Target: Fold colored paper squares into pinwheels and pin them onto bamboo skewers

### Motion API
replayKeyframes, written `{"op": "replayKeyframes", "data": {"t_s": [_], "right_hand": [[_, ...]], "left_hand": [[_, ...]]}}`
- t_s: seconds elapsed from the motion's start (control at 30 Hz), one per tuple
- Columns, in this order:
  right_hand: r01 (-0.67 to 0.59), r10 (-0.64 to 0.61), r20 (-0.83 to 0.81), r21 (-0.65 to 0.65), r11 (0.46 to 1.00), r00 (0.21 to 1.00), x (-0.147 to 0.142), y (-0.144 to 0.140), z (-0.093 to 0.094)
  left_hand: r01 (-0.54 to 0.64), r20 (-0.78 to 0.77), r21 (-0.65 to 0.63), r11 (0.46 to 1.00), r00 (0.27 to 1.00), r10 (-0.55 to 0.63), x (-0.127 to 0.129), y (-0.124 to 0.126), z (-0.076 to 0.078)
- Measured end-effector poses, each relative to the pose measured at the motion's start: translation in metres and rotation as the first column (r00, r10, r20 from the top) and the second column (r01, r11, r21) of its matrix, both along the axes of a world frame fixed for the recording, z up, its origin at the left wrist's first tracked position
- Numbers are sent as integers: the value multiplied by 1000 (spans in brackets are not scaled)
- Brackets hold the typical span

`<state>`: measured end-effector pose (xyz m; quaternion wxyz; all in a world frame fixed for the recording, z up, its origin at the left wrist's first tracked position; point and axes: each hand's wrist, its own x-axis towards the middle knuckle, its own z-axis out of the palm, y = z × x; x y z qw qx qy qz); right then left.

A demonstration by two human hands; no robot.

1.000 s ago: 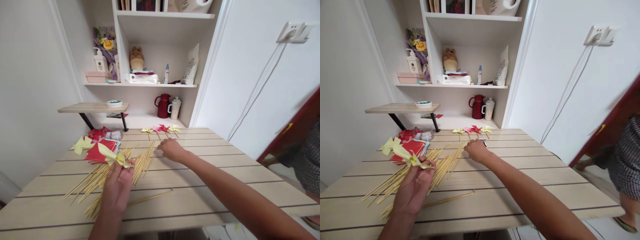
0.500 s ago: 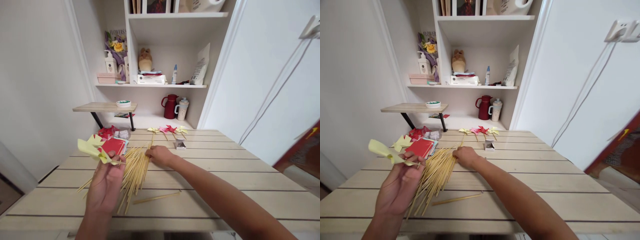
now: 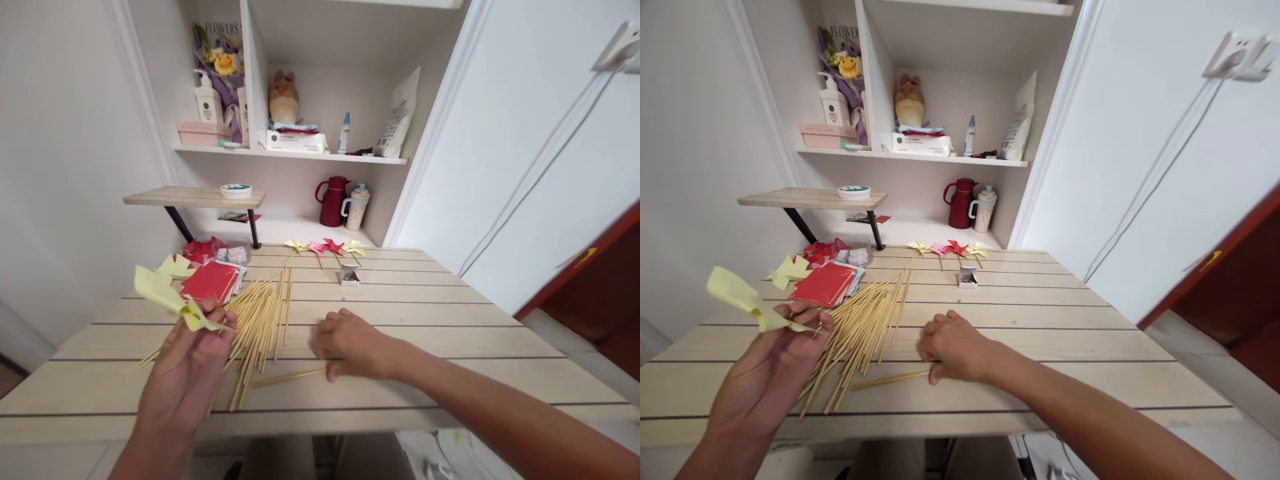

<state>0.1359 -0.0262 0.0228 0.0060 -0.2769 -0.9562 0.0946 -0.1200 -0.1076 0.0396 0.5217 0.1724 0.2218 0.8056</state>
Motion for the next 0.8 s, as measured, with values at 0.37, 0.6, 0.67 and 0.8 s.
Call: {"op": "replayKeyframes", "data": {"t_s": [0.37, 0.6, 0.67, 0.8], "right_hand": [[-182, 177, 44, 340, 923, 983, -59, 33, -17], [15, -6, -28, 308, 951, 1000, -59, 64, -15], [107, -91, -70, 267, 958, 993, -56, 59, -14], [173, -146, -181, 144, 974, 973, -53, 30, -4]], "left_hand": [[30, 34, 6, 1000, 999, -30, 5, 4, 4], [45, 47, 0, 999, 998, -45, 9, 3, 9], [43, 50, -4, 999, 998, -43, 10, 1, 11], [-47, 55, -15, 999, 997, 48, -4, -7, 25]]}}
